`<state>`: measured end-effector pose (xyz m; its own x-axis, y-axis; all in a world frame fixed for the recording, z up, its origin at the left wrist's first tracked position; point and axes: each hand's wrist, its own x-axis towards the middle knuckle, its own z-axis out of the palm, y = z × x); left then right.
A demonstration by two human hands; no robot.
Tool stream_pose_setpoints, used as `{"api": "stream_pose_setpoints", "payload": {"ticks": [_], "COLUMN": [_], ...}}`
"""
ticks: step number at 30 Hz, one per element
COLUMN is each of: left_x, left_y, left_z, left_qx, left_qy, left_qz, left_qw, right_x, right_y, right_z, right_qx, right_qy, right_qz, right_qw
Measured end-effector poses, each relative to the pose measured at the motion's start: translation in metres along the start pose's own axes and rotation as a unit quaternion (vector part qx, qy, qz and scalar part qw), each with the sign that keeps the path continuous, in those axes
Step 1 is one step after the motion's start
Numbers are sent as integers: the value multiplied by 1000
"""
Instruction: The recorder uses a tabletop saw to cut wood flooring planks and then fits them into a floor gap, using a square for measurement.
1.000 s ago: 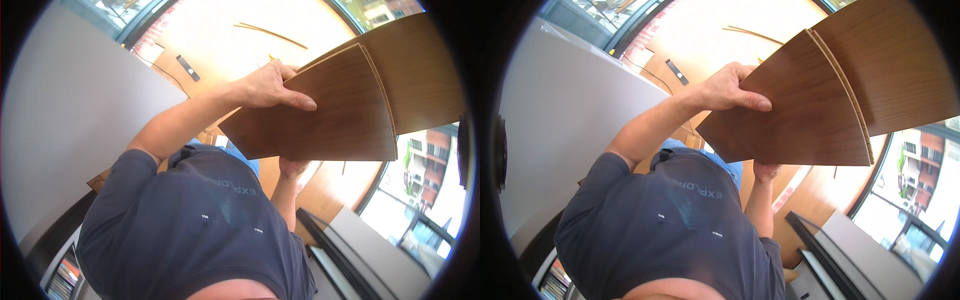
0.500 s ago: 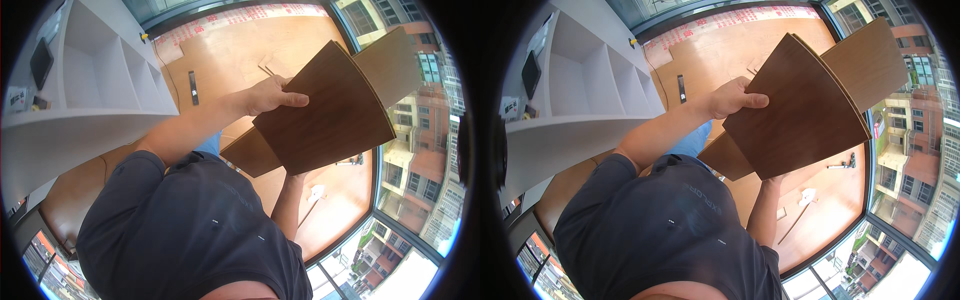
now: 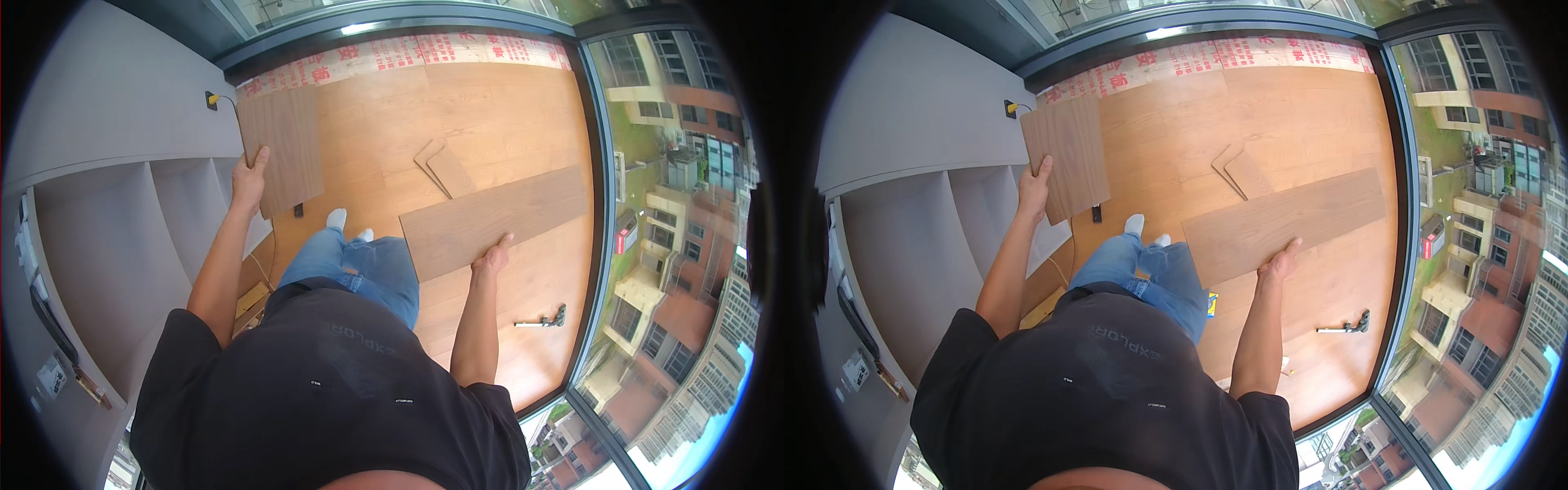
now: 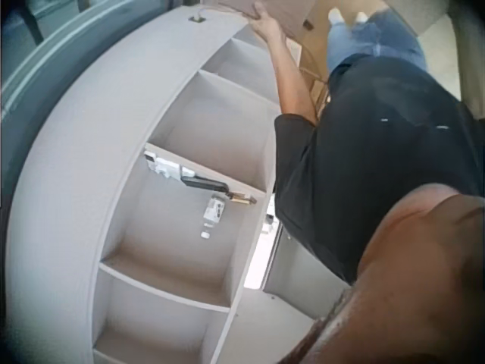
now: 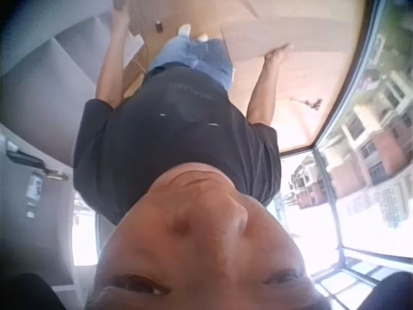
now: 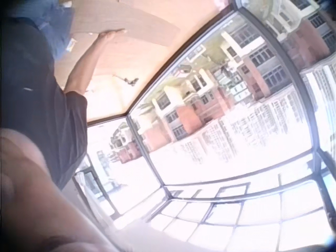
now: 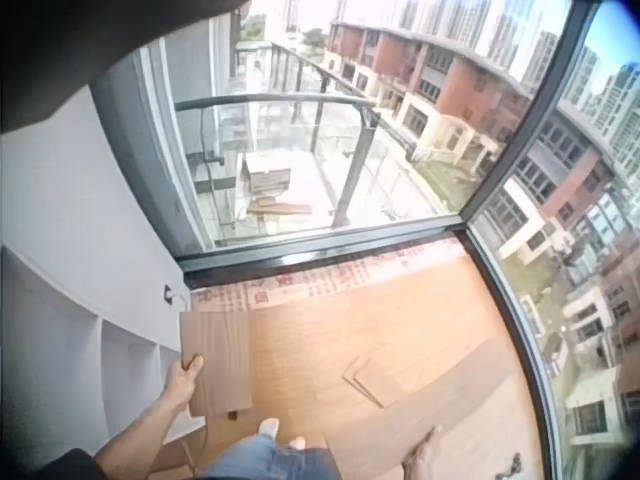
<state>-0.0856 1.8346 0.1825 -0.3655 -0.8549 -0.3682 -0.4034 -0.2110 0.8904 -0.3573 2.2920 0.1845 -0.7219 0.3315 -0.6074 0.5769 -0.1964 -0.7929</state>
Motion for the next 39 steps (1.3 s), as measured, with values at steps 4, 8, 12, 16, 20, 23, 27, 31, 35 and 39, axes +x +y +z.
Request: {"api": "stream_pose_setpoints", "payload": {"ticks": [4, 8, 12, 16, 20, 23, 27, 31, 35, 39], "left_x": [51, 68, 135, 215, 314, 371, 440, 461, 486, 510], "left_y": [-51, -55, -70, -168, -277, -376, -465, -515, -524, -541], "left_z": [-28, -34, 8, 19, 47, 45, 75, 86, 123, 137], "left_qx": [87, 246, 387, 429, 413, 396, 330, 267, 224, 265], "left_qy": [187, 316, 306, 259, 252, 254, 221, 186, 101, 23], "left_qz": [-16, -27, -63, -61, -31, -14, 25, -16, -33, -17], "left_qw": [978, 916, 868, 863, 874, 882, 917, 946, 969, 964], "right_x": [146, 256, 390, 435, 526, 556, 648, 666, 705, 671], "right_y": [34, 68, 163, 234, 316, 377, 435, 465, 459, 457], "right_z": [94, 226, 316, 405, 455, 494, 495, 517, 489, 505], "right_qx": [18, -4, 3, -7, -30, -48, -53, -75, -61, -191], "right_qy": [21, 56, 42, 35, 49, 79, 73, 67, -51, -130], "right_qz": [47, 115, 91, 99, 76, 64, 34, 22, 7, 68], "right_qw": [998, 992, 995, 994, 995, 994, 995, 995, 997, 971]}}
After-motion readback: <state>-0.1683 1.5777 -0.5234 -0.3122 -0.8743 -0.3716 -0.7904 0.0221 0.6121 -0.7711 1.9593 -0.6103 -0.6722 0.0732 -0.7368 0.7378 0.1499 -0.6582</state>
